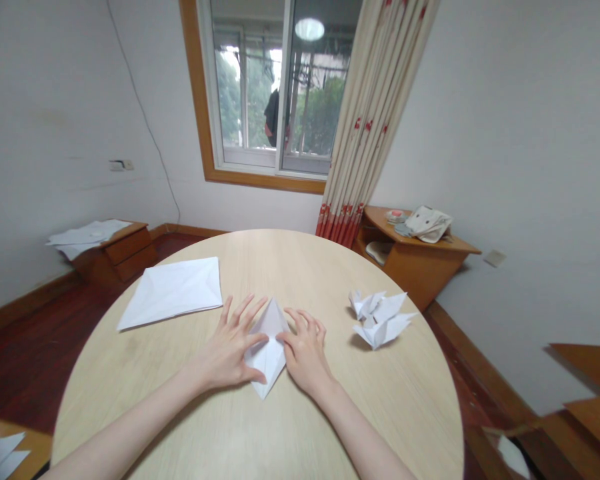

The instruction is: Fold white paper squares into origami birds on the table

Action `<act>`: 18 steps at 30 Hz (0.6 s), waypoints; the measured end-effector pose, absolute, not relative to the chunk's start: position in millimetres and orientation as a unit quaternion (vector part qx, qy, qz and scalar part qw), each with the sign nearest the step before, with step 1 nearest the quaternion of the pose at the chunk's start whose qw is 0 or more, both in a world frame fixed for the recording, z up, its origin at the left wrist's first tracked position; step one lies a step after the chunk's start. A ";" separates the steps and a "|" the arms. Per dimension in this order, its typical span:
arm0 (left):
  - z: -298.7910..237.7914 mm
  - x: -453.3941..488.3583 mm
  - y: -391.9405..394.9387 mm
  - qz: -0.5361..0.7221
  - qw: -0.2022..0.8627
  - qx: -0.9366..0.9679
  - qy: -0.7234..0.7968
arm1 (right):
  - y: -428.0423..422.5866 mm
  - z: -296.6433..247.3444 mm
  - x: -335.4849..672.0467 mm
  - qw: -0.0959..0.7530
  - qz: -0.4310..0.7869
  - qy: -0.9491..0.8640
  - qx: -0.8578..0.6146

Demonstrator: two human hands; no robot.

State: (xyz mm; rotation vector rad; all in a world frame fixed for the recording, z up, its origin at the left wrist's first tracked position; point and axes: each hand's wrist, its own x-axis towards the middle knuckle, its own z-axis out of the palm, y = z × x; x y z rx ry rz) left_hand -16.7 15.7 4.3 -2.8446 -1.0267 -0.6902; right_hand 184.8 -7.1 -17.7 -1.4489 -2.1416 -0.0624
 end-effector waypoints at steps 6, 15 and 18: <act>3.6 -15.9 15.9 -0.217 0.028 -0.912 -0.348 | -8.4 -16.9 183.5 0.241 0.003 -0.811 -0.533; -2.5 -18.7 19.2 -0.233 0.014 -0.910 -0.343 | -7.8 -15.8 182.3 0.202 0.027 -0.817 -0.539; -3.6 -19.2 20.3 -0.235 0.021 -0.907 -0.350 | -8.4 -16.5 181.8 0.206 0.028 -0.821 -0.531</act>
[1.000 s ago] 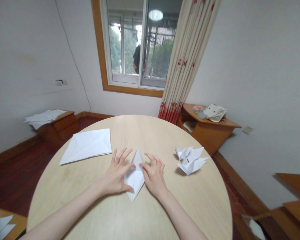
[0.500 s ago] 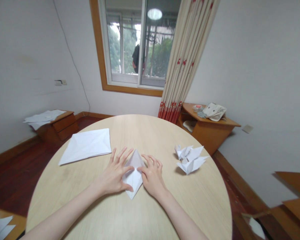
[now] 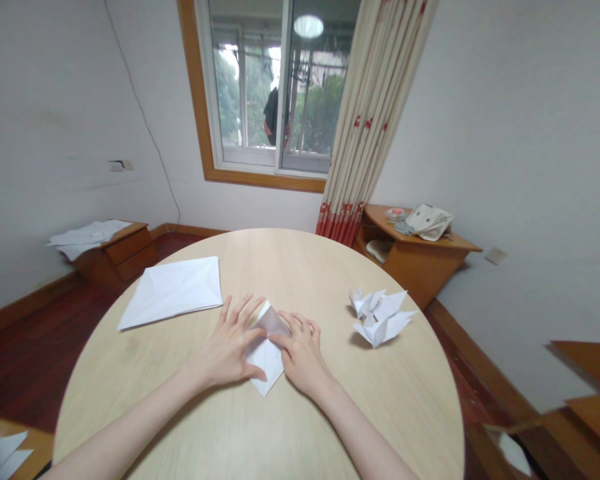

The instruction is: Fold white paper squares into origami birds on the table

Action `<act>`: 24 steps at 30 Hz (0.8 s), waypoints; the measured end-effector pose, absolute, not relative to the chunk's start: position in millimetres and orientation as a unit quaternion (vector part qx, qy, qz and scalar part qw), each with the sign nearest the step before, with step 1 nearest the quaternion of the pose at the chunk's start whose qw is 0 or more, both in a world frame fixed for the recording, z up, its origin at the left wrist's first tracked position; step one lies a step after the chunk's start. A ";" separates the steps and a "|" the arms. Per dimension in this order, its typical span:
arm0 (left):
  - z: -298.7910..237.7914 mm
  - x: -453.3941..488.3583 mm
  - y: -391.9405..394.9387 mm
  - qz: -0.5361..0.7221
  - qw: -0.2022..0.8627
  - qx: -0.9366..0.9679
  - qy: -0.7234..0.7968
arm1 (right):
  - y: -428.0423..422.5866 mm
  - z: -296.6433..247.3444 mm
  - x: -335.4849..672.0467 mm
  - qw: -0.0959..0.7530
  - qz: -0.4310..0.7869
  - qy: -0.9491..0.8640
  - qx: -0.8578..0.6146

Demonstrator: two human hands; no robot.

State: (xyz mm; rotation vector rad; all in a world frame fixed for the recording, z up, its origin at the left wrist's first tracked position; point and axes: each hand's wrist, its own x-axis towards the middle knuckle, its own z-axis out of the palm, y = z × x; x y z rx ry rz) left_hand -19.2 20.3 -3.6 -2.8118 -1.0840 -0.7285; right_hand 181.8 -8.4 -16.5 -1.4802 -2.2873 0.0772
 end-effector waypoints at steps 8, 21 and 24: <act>-9.8 -18.6 23.5 -0.239 0.016 -0.897 -0.371 | -9.2 -16.3 180.3 0.222 0.044 -0.812 -0.537; -5.5 -17.6 22.0 -0.223 -0.086 -0.905 -0.352 | -15.0 -9.4 176.7 0.276 0.045 -0.786 -0.551; -6.0 -14.4 21.1 -0.221 -0.123 -0.896 -0.364 | -14.4 -9.5 177.8 0.275 0.043 -0.787 -0.551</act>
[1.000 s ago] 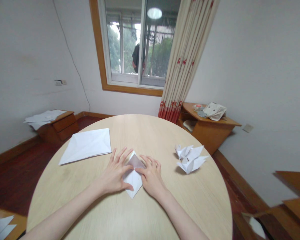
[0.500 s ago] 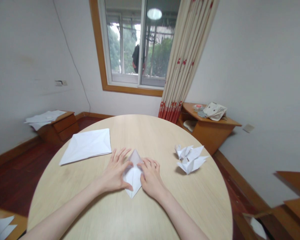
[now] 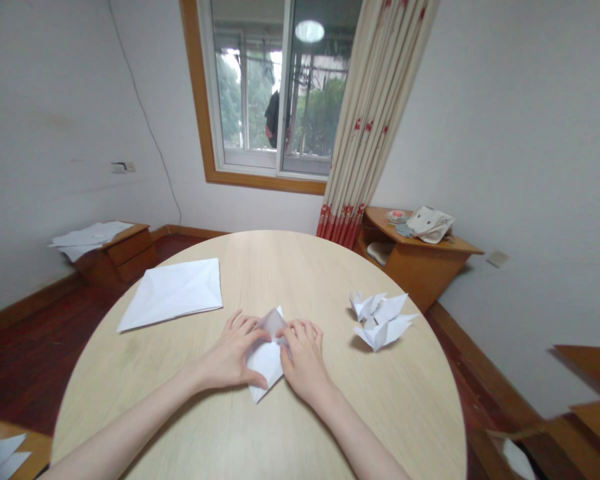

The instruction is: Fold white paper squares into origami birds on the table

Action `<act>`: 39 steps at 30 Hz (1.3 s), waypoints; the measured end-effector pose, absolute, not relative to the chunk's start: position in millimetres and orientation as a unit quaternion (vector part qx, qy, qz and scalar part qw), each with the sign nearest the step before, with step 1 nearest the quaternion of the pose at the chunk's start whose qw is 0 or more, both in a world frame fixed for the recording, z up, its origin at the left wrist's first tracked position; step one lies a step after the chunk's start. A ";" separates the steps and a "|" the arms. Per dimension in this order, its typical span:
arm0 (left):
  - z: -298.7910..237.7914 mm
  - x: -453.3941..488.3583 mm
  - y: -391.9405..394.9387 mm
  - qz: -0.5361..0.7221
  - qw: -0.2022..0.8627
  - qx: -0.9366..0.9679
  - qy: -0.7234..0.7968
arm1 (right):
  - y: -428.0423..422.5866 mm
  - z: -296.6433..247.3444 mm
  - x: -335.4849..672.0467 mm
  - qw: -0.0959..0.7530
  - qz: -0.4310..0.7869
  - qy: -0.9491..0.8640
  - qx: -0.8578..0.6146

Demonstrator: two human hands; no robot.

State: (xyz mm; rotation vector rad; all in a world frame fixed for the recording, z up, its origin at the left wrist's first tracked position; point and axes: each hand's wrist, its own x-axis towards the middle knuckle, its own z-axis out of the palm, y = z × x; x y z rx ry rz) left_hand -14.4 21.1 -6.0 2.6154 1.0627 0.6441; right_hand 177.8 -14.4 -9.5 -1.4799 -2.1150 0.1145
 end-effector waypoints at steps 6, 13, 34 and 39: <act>-8.4 -12.4 23.6 0.241 0.131 0.887 0.372 | -11.4 -10.7 180.0 0.258 0.040 -0.789 -0.556; -14.6 -13.9 26.6 0.260 0.097 0.878 0.391 | -12.2 -12.9 175.7 0.238 0.048 -0.781 -0.576; -7.9 -10.8 20.7 0.242 0.039 0.867 0.434 | -12.3 -12.3 176.1 0.223 0.005 -0.784 -0.579; -6.4 -12.0 21.0 0.243 0.012 0.870 0.429 | -13.9 -5.2 174.6 0.185 -0.031 -0.789 -0.585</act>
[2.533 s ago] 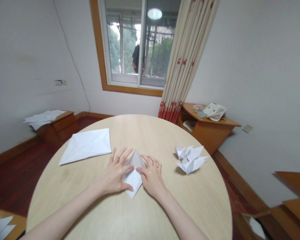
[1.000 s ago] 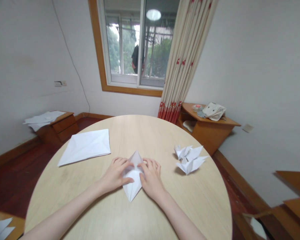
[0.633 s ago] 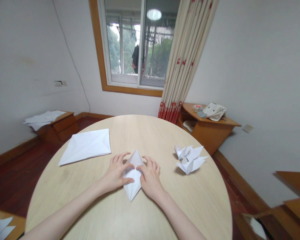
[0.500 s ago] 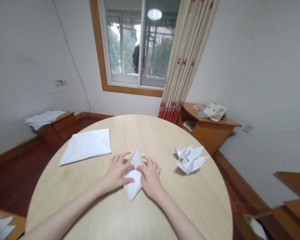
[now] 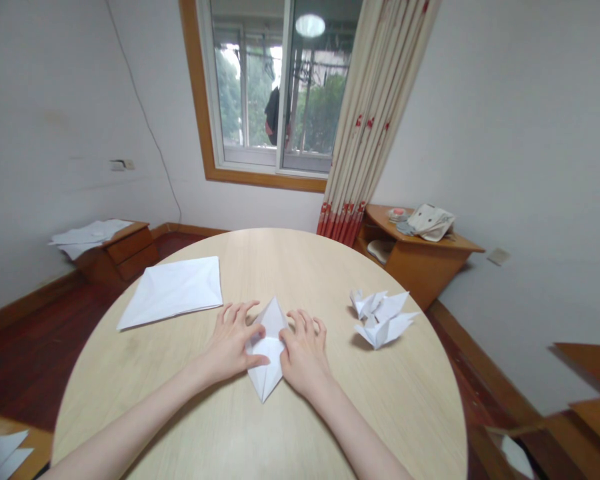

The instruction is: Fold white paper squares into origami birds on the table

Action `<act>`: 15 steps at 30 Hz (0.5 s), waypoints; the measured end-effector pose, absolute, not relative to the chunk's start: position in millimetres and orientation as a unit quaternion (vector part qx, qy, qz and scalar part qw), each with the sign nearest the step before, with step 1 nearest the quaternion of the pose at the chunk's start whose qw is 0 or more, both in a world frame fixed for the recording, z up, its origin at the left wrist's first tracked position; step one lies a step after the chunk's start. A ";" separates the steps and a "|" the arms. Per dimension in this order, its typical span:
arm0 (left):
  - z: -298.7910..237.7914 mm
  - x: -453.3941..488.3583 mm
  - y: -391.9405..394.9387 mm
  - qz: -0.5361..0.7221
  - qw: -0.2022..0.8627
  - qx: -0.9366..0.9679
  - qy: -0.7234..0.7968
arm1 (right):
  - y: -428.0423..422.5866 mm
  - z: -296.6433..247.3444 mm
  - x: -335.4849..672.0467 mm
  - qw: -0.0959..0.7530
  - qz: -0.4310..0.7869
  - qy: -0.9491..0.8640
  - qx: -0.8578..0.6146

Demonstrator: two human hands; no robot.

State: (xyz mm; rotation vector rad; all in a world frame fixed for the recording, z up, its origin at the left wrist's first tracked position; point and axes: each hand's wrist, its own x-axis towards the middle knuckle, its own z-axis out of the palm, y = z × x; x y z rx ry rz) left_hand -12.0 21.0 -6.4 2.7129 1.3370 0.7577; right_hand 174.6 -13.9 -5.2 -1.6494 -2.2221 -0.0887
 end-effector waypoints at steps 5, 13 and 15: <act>-4.4 -13.2 20.8 0.231 -0.007 0.875 0.426 | -15.9 -1.1 174.0 0.165 -0.059 -0.795 -0.581; -0.6 -14.9 20.8 0.230 -0.004 0.880 0.416 | -17.1 4.4 173.7 0.148 -0.083 -0.800 -0.576; 0.1 -14.9 20.7 0.225 -0.008 0.881 0.415 | -17.1 4.8 174.4 0.145 -0.083 -0.802 -0.574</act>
